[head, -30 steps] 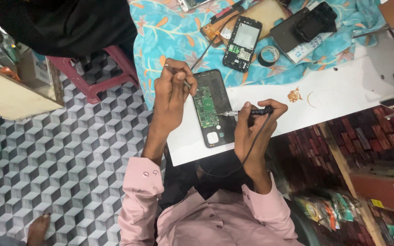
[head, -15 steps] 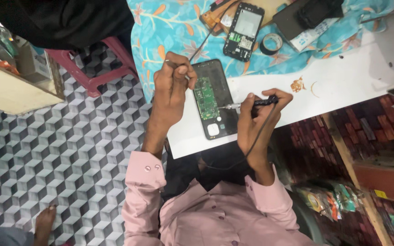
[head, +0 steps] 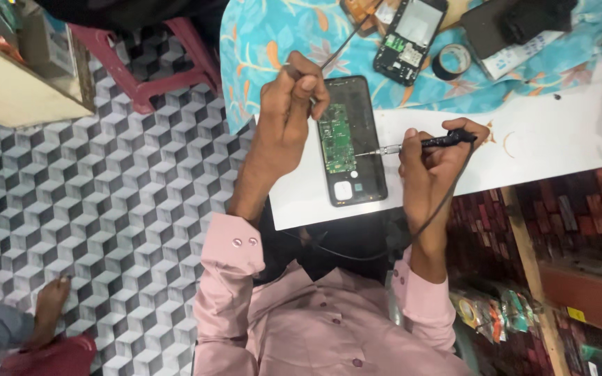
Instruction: The person uses a soldering iron and tweezers to work on a smartphone motherboard placed on a white table. They repeatedly apply heat and adjust components on the circuit board while other disassembled phone parts and tools remain nearby.
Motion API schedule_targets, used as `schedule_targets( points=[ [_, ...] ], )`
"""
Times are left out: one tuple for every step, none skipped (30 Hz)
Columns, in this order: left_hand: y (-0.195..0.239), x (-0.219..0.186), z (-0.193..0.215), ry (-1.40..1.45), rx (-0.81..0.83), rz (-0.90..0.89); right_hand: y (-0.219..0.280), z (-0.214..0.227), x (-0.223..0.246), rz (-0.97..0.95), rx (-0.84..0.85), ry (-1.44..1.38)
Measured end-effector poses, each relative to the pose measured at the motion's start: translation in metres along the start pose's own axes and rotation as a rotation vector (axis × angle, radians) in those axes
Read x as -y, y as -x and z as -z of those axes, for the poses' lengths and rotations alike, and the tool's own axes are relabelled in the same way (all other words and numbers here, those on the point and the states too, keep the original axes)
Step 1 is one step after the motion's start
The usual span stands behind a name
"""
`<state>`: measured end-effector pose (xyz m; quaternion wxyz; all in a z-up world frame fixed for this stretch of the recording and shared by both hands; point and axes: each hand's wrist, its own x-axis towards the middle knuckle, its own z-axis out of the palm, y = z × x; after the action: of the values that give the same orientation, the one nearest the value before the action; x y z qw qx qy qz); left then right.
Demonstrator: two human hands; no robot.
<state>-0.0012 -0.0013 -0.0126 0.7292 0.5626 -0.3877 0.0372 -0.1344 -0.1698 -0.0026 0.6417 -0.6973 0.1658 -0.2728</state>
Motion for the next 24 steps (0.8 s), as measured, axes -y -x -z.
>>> schedule_targets(
  points=[
    [-0.001,0.001,0.001,0.013,0.008,-0.012,0.001,-0.001,-0.003,0.033,-0.007,0.064],
    [0.0,0.001,0.001,0.001,0.01,-0.012,0.004,-0.001,-0.006,0.062,-0.017,0.131],
    [0.0,0.002,0.001,-0.012,0.013,-0.012,0.005,-0.001,-0.009,0.091,-0.026,0.198],
    [0.0,0.003,0.001,-0.022,0.017,-0.014,0.006,0.0,-0.011,0.126,-0.03,0.215],
    [0.0,0.003,0.001,-0.021,0.013,-0.013,0.005,0.001,-0.012,0.16,-0.034,0.232],
    [0.001,0.003,0.001,-0.021,0.01,-0.01,0.006,0.002,-0.013,0.193,-0.037,0.247],
    [0.002,0.004,0.002,-0.021,0.007,-0.007,0.006,0.003,-0.013,0.148,-0.033,0.204],
    [0.003,0.004,0.002,-0.036,0.008,-0.027,0.006,0.005,-0.013,0.103,-0.027,0.158],
    [0.003,0.004,0.002,-0.052,0.01,-0.047,0.007,0.006,-0.012,0.057,-0.022,0.112],
    [0.002,0.004,0.001,-0.066,0.014,-0.073,0.006,0.005,-0.013,0.064,-0.023,0.126],
    [0.002,0.004,0.002,-0.06,0.016,-0.062,0.005,0.004,-0.013,0.07,-0.024,0.141],
    [0.004,0.002,0.003,-0.055,0.019,-0.054,0.005,0.003,-0.013,0.079,-0.027,0.154],
    [0.003,0.003,0.002,-0.045,0.02,-0.06,0.004,0.003,-0.014,0.082,-0.023,0.135],
    [0.003,0.003,0.001,-0.035,0.022,-0.062,0.005,0.003,-0.014,0.08,-0.021,0.116],
    [0.003,0.005,0.0,-0.02,0.021,-0.077,0.006,0.004,-0.015,0.079,-0.018,0.098],
    [0.002,0.005,0.0,-0.01,0.021,-0.093,0.006,0.004,-0.015,0.078,-0.012,0.102],
    [0.002,0.006,0.002,-0.042,0.024,-0.081,0.007,0.004,-0.016,0.077,-0.006,0.106],
    [0.003,0.006,0.003,-0.069,0.026,-0.071,0.008,0.006,-0.016,0.077,-0.002,0.115],
    [0.003,0.007,0.003,-0.095,0.029,-0.065,0.01,0.007,-0.017,0.077,-0.004,0.127],
    [0.003,0.008,0.003,-0.119,0.032,-0.063,0.011,0.008,-0.017,0.079,-0.006,0.141],
    [0.003,0.009,0.003,-0.141,0.037,-0.066,0.012,0.008,-0.016,0.081,-0.008,0.154],
    [0.0,0.011,0.004,-0.17,0.042,-0.079,0.01,0.007,-0.016,0.092,-0.009,0.161],
    [-0.002,0.011,0.003,-0.163,0.034,-0.092,0.008,0.005,-0.016,0.103,-0.01,0.168],
    [-0.002,0.011,0.002,-0.151,0.03,-0.099,0.008,0.004,-0.014,0.108,-0.014,0.178]
  ],
)
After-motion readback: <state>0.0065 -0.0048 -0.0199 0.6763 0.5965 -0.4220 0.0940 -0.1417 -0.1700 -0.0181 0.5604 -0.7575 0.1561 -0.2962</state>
